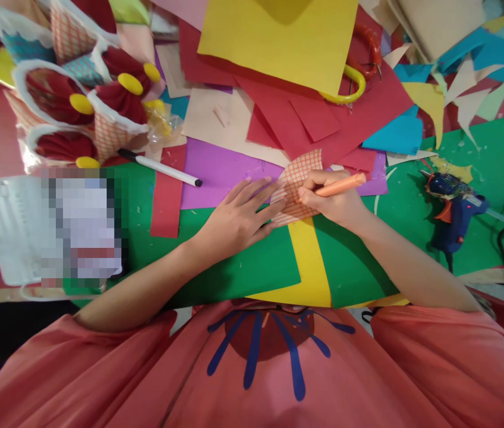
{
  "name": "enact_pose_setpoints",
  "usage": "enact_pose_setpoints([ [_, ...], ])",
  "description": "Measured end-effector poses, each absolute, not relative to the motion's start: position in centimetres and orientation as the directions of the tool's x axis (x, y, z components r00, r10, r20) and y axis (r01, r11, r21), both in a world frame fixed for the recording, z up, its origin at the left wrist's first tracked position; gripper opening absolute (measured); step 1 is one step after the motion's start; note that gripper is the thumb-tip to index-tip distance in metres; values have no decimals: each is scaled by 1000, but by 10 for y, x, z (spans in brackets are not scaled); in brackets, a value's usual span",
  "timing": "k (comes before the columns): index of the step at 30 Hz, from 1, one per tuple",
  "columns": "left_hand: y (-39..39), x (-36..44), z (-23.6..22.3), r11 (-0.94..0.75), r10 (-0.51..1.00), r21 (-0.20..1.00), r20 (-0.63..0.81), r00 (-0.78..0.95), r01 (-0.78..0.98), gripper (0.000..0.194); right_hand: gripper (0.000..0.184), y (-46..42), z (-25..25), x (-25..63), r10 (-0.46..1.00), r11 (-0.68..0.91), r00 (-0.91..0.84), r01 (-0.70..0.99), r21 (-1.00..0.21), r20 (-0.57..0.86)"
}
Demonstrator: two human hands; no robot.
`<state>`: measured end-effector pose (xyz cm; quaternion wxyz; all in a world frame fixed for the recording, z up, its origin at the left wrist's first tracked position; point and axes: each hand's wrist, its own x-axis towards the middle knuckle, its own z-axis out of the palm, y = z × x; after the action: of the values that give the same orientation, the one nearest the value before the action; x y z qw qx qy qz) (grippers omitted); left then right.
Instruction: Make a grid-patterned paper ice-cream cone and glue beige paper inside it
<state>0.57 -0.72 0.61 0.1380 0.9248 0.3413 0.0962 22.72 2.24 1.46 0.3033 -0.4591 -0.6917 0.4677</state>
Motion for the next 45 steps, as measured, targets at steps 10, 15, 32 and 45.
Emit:
enact_pose_setpoints([
  [10,-7,5,8,-727,661,323,91,744,606,41,27,13,10,232,977,172,-161,210,-962,139],
  [15,-6,5,8,-718,672,320,85,736,618,41,29,13,10,230,944,263,-279,308,-914,178],
  [32,-5,3,8,-762,609,352,103,786,544,38,30,20,12,228,926,210,-371,360,-909,67],
  [45,-5,2,7,-772,602,342,124,789,536,37,29,20,10,227,925,223,-371,347,-911,84],
])
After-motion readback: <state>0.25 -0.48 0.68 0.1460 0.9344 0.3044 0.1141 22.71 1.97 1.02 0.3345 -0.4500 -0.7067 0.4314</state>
